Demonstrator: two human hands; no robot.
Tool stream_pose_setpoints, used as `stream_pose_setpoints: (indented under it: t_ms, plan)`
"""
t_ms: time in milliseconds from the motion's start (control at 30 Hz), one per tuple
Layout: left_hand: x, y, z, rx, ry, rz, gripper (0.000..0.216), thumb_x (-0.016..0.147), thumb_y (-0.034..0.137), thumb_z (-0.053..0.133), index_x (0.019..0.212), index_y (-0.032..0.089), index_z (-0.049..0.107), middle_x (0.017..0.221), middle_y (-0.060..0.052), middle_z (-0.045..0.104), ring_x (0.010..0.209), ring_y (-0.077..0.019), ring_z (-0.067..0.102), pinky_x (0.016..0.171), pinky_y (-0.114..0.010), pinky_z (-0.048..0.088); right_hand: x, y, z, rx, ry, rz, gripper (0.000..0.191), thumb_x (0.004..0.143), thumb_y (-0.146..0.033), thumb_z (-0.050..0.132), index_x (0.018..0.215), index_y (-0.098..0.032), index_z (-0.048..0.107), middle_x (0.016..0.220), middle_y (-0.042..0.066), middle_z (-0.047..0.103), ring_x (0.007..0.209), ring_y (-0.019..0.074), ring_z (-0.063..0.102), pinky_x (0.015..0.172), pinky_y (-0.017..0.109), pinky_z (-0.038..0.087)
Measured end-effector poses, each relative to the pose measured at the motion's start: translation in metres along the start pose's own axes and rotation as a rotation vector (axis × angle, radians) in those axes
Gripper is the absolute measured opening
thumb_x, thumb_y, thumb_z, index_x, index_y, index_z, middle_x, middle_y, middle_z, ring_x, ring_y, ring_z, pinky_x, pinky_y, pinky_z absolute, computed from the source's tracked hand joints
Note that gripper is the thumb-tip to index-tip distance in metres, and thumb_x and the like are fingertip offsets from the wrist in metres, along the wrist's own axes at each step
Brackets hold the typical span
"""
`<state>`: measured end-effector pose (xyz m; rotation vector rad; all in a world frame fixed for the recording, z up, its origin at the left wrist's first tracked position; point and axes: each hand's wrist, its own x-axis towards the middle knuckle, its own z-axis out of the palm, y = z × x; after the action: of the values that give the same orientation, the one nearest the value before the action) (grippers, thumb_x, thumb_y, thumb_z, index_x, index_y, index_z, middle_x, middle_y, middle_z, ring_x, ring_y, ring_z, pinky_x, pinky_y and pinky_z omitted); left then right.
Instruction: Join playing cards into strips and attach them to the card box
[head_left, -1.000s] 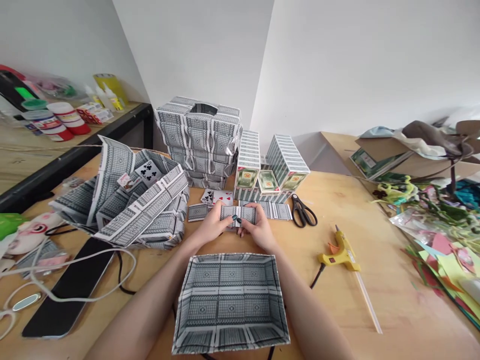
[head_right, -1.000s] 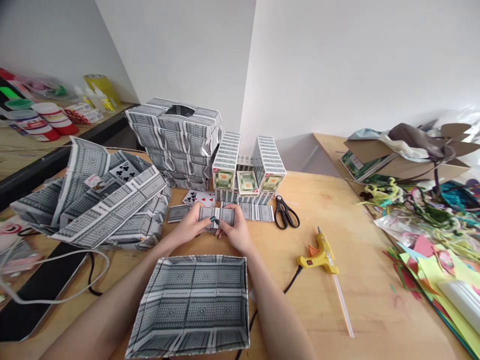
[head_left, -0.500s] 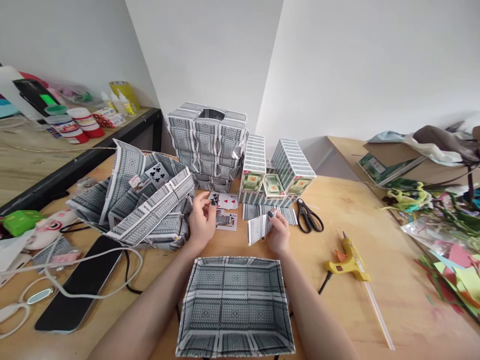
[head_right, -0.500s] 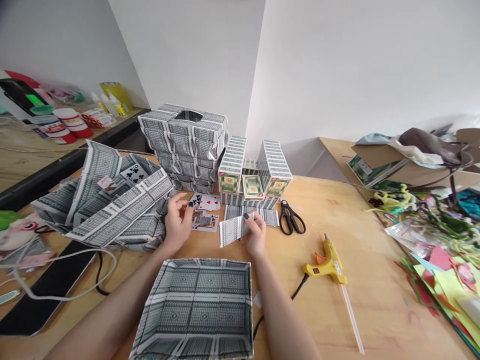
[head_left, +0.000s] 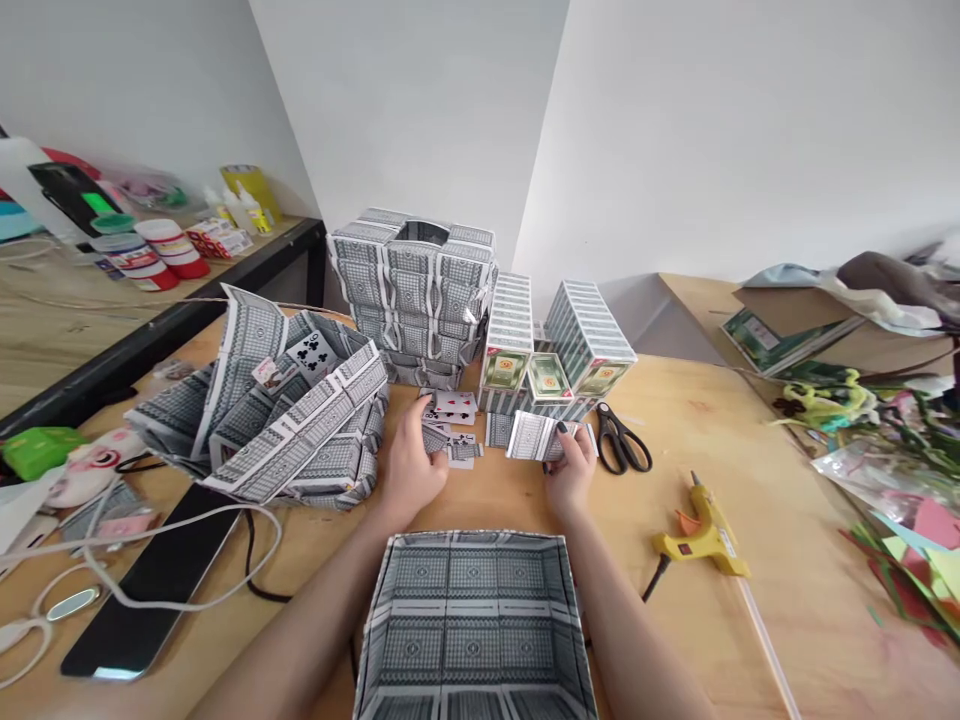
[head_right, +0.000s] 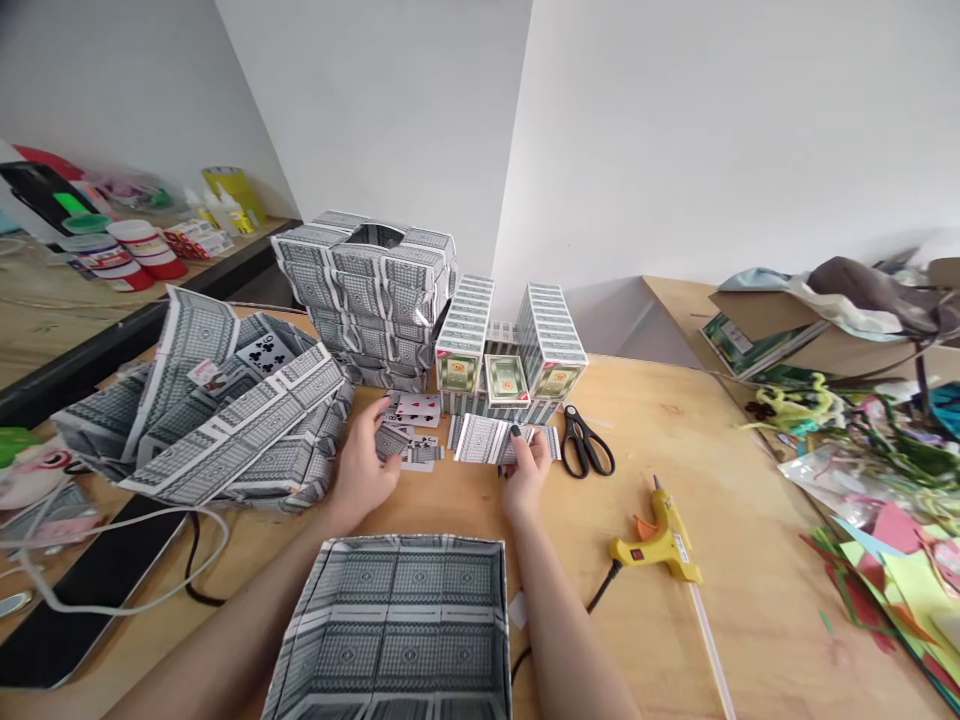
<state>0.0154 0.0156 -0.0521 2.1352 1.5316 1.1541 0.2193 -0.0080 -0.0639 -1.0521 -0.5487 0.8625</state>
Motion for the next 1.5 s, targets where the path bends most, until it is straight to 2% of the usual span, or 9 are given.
stream_pose_setpoints:
  t_ms: [167, 433, 600, 767, 900, 1067, 1200, 1367, 1500]
  plan:
    - [-0.001, 0.000, 0.001, 0.092, 0.008, -0.016, 0.069, 0.061, 0.007, 0.053, 0.126, 0.012, 0.033, 0.124, -0.015, 0.044, 0.119, -0.0310, 0.039, 0.100, -0.045, 0.034, -0.005, -0.002, 0.003, -0.107, 0.000, -0.089, 0.027, 0.068, -0.033, 0.064, 0.082, -0.022, 0.044, 0.062, -0.008, 0.043, 0.039, 0.0027, 0.032, 0.031, 0.014, 0.027]
    - [0.005, -0.005, 0.007, 0.256, -0.070, 0.065, 0.049, 0.072, 0.023, 0.053, 0.121, 0.017, 0.048, 0.134, -0.013, 0.040, 0.126, -0.0314, 0.032, 0.104, -0.049, 0.026, -0.007, -0.005, 0.008, -0.224, -0.084, -0.065, 0.025, 0.070, -0.038, 0.063, 0.073, -0.020, 0.046, 0.059, -0.008, 0.040, 0.040, 0.0042, 0.033, 0.031, 0.017, 0.032]
    - [0.009, -0.016, 0.017, 0.300, -0.120, 0.064, 0.042, 0.077, 0.028, 0.050, 0.117, 0.015, 0.054, 0.129, -0.014, 0.048, 0.122, -0.0311, 0.039, 0.103, -0.051, 0.026, -0.008, -0.005, 0.008, -0.286, -0.089, -0.044, 0.027, 0.070, -0.038, 0.062, 0.067, -0.020, 0.043, 0.058, -0.007, 0.039, 0.040, 0.0050, 0.034, 0.031, 0.017, 0.034]
    - [0.011, -0.016, 0.014, 0.161, 0.042, 0.045, 0.035, 0.080, 0.021, 0.047, 0.113, 0.013, 0.056, 0.118, -0.013, 0.058, 0.114, -0.0260, 0.049, 0.102, -0.047, 0.031, -0.007, -0.002, 0.007, -0.242, -0.108, 0.001, 0.025, 0.070, -0.035, 0.063, 0.068, -0.020, 0.043, 0.059, -0.007, 0.041, 0.041, 0.0056, 0.038, 0.031, 0.017, 0.034]
    - [0.012, -0.010, 0.008, -0.102, 0.183, -0.048, 0.028, 0.081, 0.025, 0.050, 0.105, 0.016, 0.060, 0.105, -0.009, 0.064, 0.094, -0.0201, 0.060, 0.086, -0.035, 0.047, -0.006, 0.000, 0.007, -0.137, -0.212, 0.094, 0.024, 0.071, -0.034, 0.063, 0.080, -0.022, 0.045, 0.062, -0.006, 0.050, 0.038, 0.0064, 0.044, 0.032, 0.018, 0.036]
    - [0.011, -0.012, 0.010, -0.355, 0.181, -0.197, 0.026, 0.077, 0.030, 0.055, 0.097, 0.015, 0.061, 0.092, -0.008, 0.065, 0.075, -0.0168, 0.064, 0.066, -0.027, 0.052, -0.006, 0.000, 0.007, -0.089, -0.259, 0.141, 0.030, 0.070, -0.032, 0.065, 0.088, -0.025, 0.042, 0.066, -0.007, 0.056, 0.035, 0.0076, 0.048, 0.034, 0.020, 0.039]
    - [0.012, -0.014, 0.011, -0.315, 0.171, -0.254, 0.019, 0.078, 0.031, 0.054, 0.083, 0.014, 0.062, 0.074, -0.005, 0.065, 0.069, -0.0170, 0.062, 0.066, -0.028, 0.050, -0.004, 0.000, 0.006, -0.021, -0.249, 0.134, 0.029, 0.067, -0.028, 0.067, 0.084, -0.023, 0.045, 0.069, -0.005, 0.057, 0.040, 0.0079, 0.050, 0.035, 0.020, 0.041]
    - [0.014, -0.012, 0.006, -0.194, 0.188, -0.167, 0.015, 0.077, 0.030, 0.055, 0.079, 0.017, 0.062, 0.088, -0.006, 0.062, 0.085, -0.0184, 0.058, 0.075, -0.028, 0.045, -0.002, 0.000, 0.007, -0.008, -0.253, 0.153, 0.024, 0.065, -0.029, 0.069, 0.078, -0.019, 0.051, 0.065, -0.004, 0.055, 0.042, 0.0070, 0.047, 0.036, 0.019, 0.040]
    - [0.013, -0.007, 0.005, -0.372, 0.088, -0.296, 0.019, 0.079, 0.035, 0.052, 0.073, 0.017, 0.056, 0.065, 0.000, 0.060, 0.061, -0.0136, 0.057, 0.057, -0.022, 0.044, -0.001, -0.002, 0.007, -0.042, -0.250, 0.175, 0.023, 0.065, -0.032, 0.069, 0.074, -0.017, 0.054, 0.060, -0.004, 0.053, 0.043, 0.0067, 0.044, 0.036, 0.018, 0.037]
